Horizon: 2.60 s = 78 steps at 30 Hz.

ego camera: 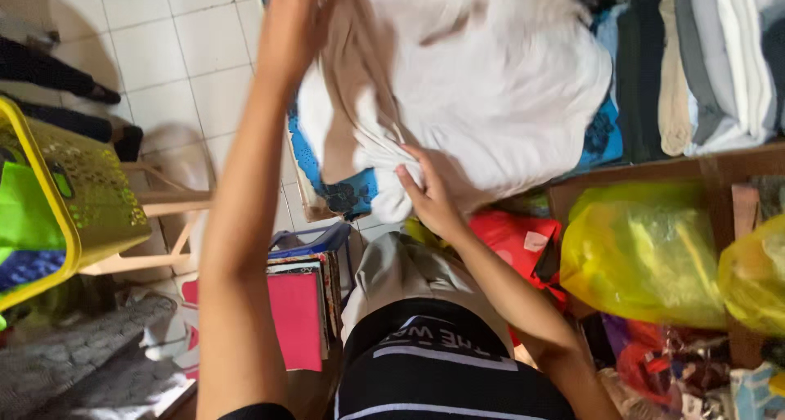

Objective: The person folds a white polo shirt on a table, smoothing the fabric and aligning the edges before stacking it. They then pick up a patterned shirt, button the collar, and begin folding it in the same manner.

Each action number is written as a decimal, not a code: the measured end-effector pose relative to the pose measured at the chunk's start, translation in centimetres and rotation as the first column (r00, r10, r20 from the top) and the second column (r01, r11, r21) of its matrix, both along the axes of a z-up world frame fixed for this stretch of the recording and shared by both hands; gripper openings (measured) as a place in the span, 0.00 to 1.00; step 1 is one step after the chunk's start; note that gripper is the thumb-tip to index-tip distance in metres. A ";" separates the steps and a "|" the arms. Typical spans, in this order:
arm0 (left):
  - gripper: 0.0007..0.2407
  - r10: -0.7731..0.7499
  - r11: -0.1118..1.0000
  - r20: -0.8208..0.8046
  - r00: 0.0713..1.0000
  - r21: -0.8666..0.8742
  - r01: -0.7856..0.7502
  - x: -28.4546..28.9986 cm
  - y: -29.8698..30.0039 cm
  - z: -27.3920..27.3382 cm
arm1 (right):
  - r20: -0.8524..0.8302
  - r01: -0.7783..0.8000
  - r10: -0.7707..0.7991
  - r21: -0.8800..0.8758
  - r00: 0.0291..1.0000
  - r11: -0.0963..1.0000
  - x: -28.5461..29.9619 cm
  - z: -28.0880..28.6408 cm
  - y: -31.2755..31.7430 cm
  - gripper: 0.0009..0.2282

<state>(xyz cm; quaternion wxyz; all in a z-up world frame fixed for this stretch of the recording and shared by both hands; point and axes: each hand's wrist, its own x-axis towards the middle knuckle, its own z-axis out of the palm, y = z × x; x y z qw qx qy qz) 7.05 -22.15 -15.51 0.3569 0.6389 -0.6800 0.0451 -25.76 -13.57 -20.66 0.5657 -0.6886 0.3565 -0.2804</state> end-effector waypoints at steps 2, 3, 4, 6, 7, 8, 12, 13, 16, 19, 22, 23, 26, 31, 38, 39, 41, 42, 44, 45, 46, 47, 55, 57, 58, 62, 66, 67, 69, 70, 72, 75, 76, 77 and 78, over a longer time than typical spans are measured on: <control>0.17 0.004 0.993 -0.219 0.976 -0.115 -0.029 -2.5 4.6 -2.2 | 0.025 -0.106 0.108 -0.063 0.994 0.992 -0.1 -2.7 -0.1 0.22; 0.19 0.122 0.989 -0.256 0.959 -0.052 -0.140 -3.5 7.4 -3.1 | -0.034 -0.154 0.150 -0.164 0.988 0.974 -0.3 -3.6 -0.8 0.20; 0.21 0.235 0.970 -0.292 0.927 0.016 -0.241 -4.7 9.6 -4.2 | -0.099 -0.199 0.179 -0.260 0.979 0.945 -1.5 -4.2 -2.0 0.19; 0.34 0.374 0.926 -0.318 0.871 0.075 -0.370 -6.5 11.9 -6.3 | -0.171 -0.116 0.096 -0.110 0.981 0.987 -3.5 -4.5 -4.3 0.20; 0.37 0.423 0.904 -0.241 0.873 0.171 -0.391 -7.5 12.5 -7.3 | -0.208 0.031 -0.002 0.137 0.978 0.990 -4.0 -4.3 -5.8 0.22; 0.41 0.460 0.873 -0.162 0.873 0.261 -0.411 -8.7 12.7 -8.3 | -0.326 -0.004 -0.043 -0.141 0.944 0.990 -4.4 -3.8 -7.5 0.19; 0.41 0.424 0.875 -0.179 0.888 0.332 -0.352 -10.4 12.9 -10.9 | -0.662 -0.281 -0.194 -0.540 0.724 0.793 -2.9 -2.3 -9.9 0.26; 0.40 0.414 0.870 -0.169 0.895 0.364 -0.334 -10.0 13.4 -11.3 | -0.651 -0.295 -0.184 -0.554 0.737 0.779 -2.7 -2.3 -9.4 0.27; 0.35 0.431 0.824 -0.058 0.901 0.433 -0.366 -5.4 16.1 -11.1 | -0.578 -0.277 -0.141 -0.573 0.804 0.772 -3.5 -3.0 -9.1 0.27; 0.26 0.518 0.659 0.392 0.760 0.384 -0.647 -2.0 18.9 -9.4 | -0.461 -0.143 -0.146 -0.535 0.875 0.833 -6.8 -4.5 -10.2 0.25; 0.28 0.543 0.617 0.579 0.609 0.218 -0.756 -5.6 16.8 -9.8 | -0.409 0.026 -0.280 -0.527 0.868 0.849 -9.7 -6.6 -11.8 0.25; 0.28 0.537 0.676 0.449 0.714 0.277 -0.683 -7.4 15.5 -10.1 | -0.389 0.059 -0.286 -0.502 0.876 0.863 -9.9 -7.4 -12.5 0.26; 0.32 0.451 0.832 -0.005 0.892 0.363 -0.419 -13.7 11.2 -10.8 | -0.495 0.048 -0.323 -0.490 0.807 0.870 -10.4 -8.8 -14.7 0.33; 0.32 0.330 0.859 -0.013 0.944 0.420 -0.294 -9.3 7.9 -8.7 | -0.629 -0.090 -0.292 -0.502 0.720 0.860 -11.4 -7.9 -23.5 0.35; 0.32 0.355 0.822 0.167 0.920 0.413 -0.392 -13.1 9.4 -9.4 | -0.708 -0.058 -0.246 -0.375 0.662 0.925 -9.7 -6.5 -19.7 0.33; 0.32 0.360 0.813 0.157 0.920 0.431 -0.391 -13.8 9.7 -9.1 | -0.761 -0.048 -0.210 -0.301 0.614 0.952 -9.0 -6.2 -18.0 0.34; 0.33 0.379 0.794 0.136 0.915 0.461 -0.398 -14.5 9.8 -8.2 | -0.765 -0.136 -0.242 -0.394 0.597 0.909 -8.6 -5.2 -17.5 0.35; 0.33 0.385 0.789 0.105 0.917 0.478 -0.386 -14.6 9.4 -8.0 | -0.765 -0.185 -0.256 -0.437 0.591 0.880 -8.4 -5.0 -17.7 0.35; 0.33 0.393 0.780 0.046 0.918 0.513 -0.359 -14.3 8.8 -7.9 | -0.786 -0.216 -0.191 -0.380 0.588 0.899 -8.7 -4.3 -20.7 0.36; 0.33 0.398 0.781 0.056 0.916 0.503 -0.370 -14.5 8.4 -8.0 | -0.795 -0.230 -0.157 -0.349 0.586 0.908 -8.9 -4.1 -22.2 0.36; 0.34 0.405 0.786 0.067 0.912 0.484 -0.385 -15.1 7.4 -8.3 | -0.795 -0.252 -0.144 -0.350 0.589 0.902 -9.0 -4.0 -23.7 0.36; 0.34 0.413 0.790 0.077 0.908 0.466 -0.399 -15.5 6.7 -8.6 | -0.795 -0.274 -0.131 -0.352 0.593 0.895 -9.0 -4.0 -25.0 0.36; 0.31 0.336 0.874 -0.099 0.937 0.403 -0.271 -16.2 11.7 -7.9 | -0.676 -0.264 -0.184 -0.503 0.713 0.823 -7.3 -3.6 -20.4 0.35; 0.30 0.372 0.846 -0.030 0.928 0.422 -0.325 -16.4 14.1 -7.1 | -0.581 -0.261 -0.056 -0.448 0.812 0.855 -5.1 -3.8 -15.7 0.34; 0.31 0.389 0.838 -0.020 0.921 0.423 -0.344 -15.8 15.2 -6.7 | -0.636 -0.327 -0.041 -0.450 0.771 0.831 -4.0 -3.6 -14.2 0.32; 0.24 0.264 0.898 -0.210 0.941 0.410 -0.160 -13.7 20.4 -6.0 | -0.712 -0.460 0.001 -0.453 0.703 0.764 -2.9 -3.0 -13.0 0.28; 0.19 0.247 0.943 -0.315 0.916 0.298 -0.152 -12.3 25.5 -6.9 | -0.676 -0.476 0.032 -0.484 0.736 0.734 -4.5 -3.0 -14.2 0.26; 0.16 0.310 0.938 -0.333 0.891 0.257 -0.231 -12.5 26.9 -7.1 | -0.620 -0.431 0.012 -0.532 0.785 0.728 -4.4 -3.2 -13.8 0.25; 0.13 0.451 0.892 -0.383 0.806 0.211 -0.399 -13.3 28.9 -7.8 | -0.505 -0.340 -0.020 -0.609 0.863 0.717 -4.2 -3.2 -11.9 0.23; 0.13 0.526 0.849 -0.406 0.747 0.196 -0.491 -13.5 29.5 -8.2 | -0.474 -0.315 -0.019 -0.613 0.880 0.725 -3.9 -3.1 -10.6 0.23; 0.10 0.598 0.789 -0.492 0.632 0.224 -0.572 -13.9 30.8 -9.0 | -0.410 -0.261 -0.022 -0.621 0.912 0.739 -3.3 -2.5 -6.7 0.21; 0.07 0.563 0.817 -0.618 0.548 0.320 -0.479 -14.6 31.9 -10.3 | -0.424 -0.340 0.097 -0.546 0.900 0.766 -1.2 -1.8 -0.6 0.18; 0.09 0.521 0.851 -0.635 0.570 0.333 -0.407 -15.0 32.2 -10.8 | -0.467 -0.402 0.107 -0.596 0.877 0.695 -0.3 -1.6 0.7 0.19; 0.11 0.478 0.878 -0.652 0.589 0.345 -0.331 -15.4 32.4 -11.3 | -0.511 -0.463 0.113 -0.636 0.852 0.617 0.2 -1.2 1.5 0.20; 0.14 0.418 0.907 -0.635 0.650 0.327 -0.264 -15.6 32.5 -11.8 | -0.514 -0.462 0.102 -0.645 0.852 0.609 0.5 -1.0 1.9 0.20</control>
